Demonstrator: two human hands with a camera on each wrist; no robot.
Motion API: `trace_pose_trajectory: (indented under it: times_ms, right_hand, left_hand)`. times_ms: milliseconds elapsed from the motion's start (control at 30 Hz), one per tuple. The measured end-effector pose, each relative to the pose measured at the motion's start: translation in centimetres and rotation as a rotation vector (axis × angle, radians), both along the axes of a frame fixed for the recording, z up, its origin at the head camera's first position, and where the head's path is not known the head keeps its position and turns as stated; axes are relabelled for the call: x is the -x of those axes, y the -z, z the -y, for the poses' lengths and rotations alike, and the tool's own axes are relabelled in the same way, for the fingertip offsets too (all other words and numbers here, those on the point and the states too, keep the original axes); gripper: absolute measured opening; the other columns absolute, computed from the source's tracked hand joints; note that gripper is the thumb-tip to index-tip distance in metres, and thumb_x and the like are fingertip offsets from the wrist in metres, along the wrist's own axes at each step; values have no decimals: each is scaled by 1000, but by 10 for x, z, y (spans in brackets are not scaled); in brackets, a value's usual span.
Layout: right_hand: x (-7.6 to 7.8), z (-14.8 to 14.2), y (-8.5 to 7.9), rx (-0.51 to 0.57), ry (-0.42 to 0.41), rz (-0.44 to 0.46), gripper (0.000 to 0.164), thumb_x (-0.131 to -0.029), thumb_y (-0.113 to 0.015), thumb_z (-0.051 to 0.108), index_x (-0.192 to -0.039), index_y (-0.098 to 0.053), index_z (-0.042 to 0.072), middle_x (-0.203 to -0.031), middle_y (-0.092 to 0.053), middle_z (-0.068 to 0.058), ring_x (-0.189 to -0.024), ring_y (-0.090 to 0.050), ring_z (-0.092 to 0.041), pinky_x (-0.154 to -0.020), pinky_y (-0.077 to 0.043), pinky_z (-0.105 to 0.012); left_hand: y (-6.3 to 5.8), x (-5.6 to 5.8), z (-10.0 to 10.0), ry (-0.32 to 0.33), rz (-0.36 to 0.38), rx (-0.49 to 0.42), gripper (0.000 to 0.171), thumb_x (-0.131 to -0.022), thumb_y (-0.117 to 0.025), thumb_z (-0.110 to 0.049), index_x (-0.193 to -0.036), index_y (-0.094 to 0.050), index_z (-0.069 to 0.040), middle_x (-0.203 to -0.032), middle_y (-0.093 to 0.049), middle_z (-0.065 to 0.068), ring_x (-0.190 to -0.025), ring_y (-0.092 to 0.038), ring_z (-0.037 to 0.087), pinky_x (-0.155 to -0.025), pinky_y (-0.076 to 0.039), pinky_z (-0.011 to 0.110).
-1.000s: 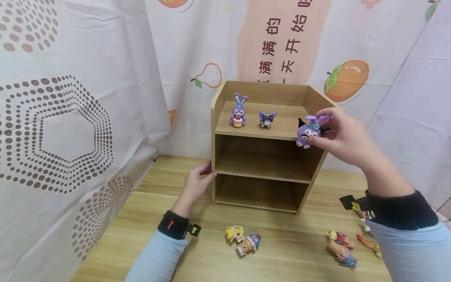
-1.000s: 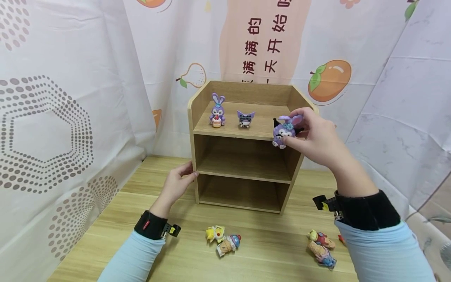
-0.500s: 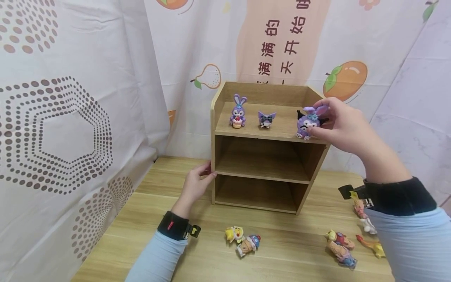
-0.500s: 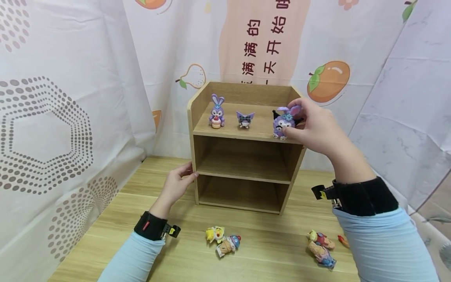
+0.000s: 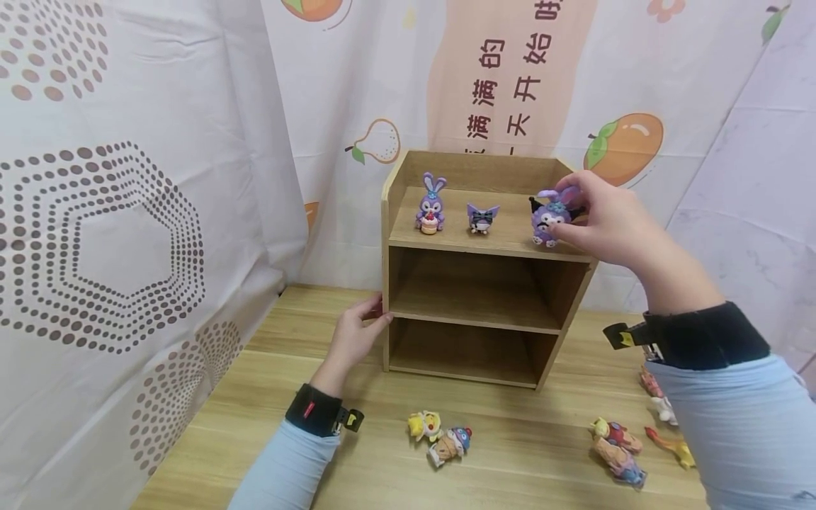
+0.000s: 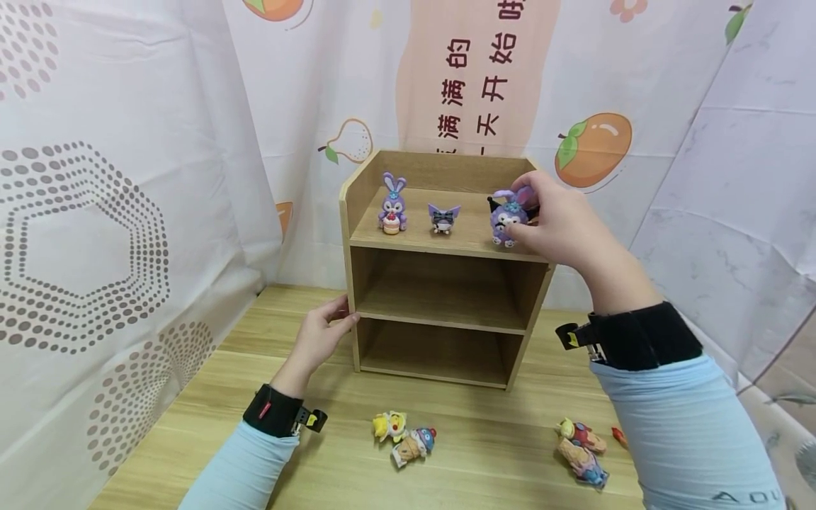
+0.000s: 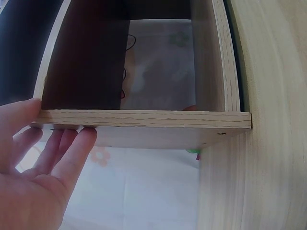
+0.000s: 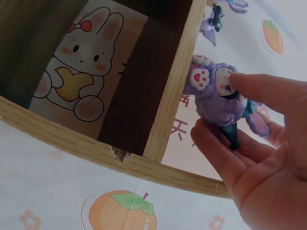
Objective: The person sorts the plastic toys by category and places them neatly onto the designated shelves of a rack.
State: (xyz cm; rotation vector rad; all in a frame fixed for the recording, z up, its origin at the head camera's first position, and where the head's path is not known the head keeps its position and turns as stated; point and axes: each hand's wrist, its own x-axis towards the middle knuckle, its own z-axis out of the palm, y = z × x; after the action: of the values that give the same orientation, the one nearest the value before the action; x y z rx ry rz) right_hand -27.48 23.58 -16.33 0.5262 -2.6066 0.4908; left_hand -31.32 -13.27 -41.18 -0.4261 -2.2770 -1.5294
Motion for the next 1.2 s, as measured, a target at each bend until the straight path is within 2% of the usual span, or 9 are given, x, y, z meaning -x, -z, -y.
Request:
trace_pose_trajectory:
  times_ms: [333, 600, 767, 900, 1200]
  right_hand:
    - [9, 10, -4, -22, 26, 40, 58, -84, -73, 30, -130, -43, 9, -116, -57, -19, -96, -52, -35, -81, -47, -56]
    - [14, 12, -5, 2, 67, 85, 60, -85, -72, 31, -131, -42, 8, -118, -56, -21, -99, -50, -36, -85, -45, -60]
    - [16, 12, -4, 2, 54, 103, 60, -86, -71, 28, -133, -40, 9, -121, -54, -22, -100, -50, -37, -87, -44, -61]
    - [19, 16, -5, 14, 32, 108, 66, -86, -70, 22, -139, -34, 8, -124, -51, -23, -101, -50, -37, -88, -43, -60]
    - [25, 25, -7, -83, 82, 81, 69, -84, -68, 17, -143, -33, 8, -122, -52, -21, -98, -48, -36, -81, -40, -57]
  left_hand:
    - [0, 1, 0, 1, -14, -6, 48, -89, -70, -19, -133, -55, -6, -115, -63, 10, -101, -59, 21, -82, -55, 38]
    - [-2, -1, -1, -3, -9, 8, 48, -89, -70, -20, -133, -55, -7, -115, -63, 9, -102, -59, 21, -82, -55, 37]
    - [-3, -2, -1, -4, -3, 8, 48, -89, -70, -20, -133, -55, -7, -115, -63, 9, -101, -59, 20, -83, -55, 36]
    - [-3, -2, -1, -5, -5, 6, 48, -89, -70, -19, -133, -55, -6, -114, -63, 9, -101, -59, 20, -83, -55, 37]
    - [-2, -2, 0, -4, 12, 6, 49, -90, -70, -22, -134, -54, -8, -116, -62, 8, -102, -59, 19, -82, -55, 35]
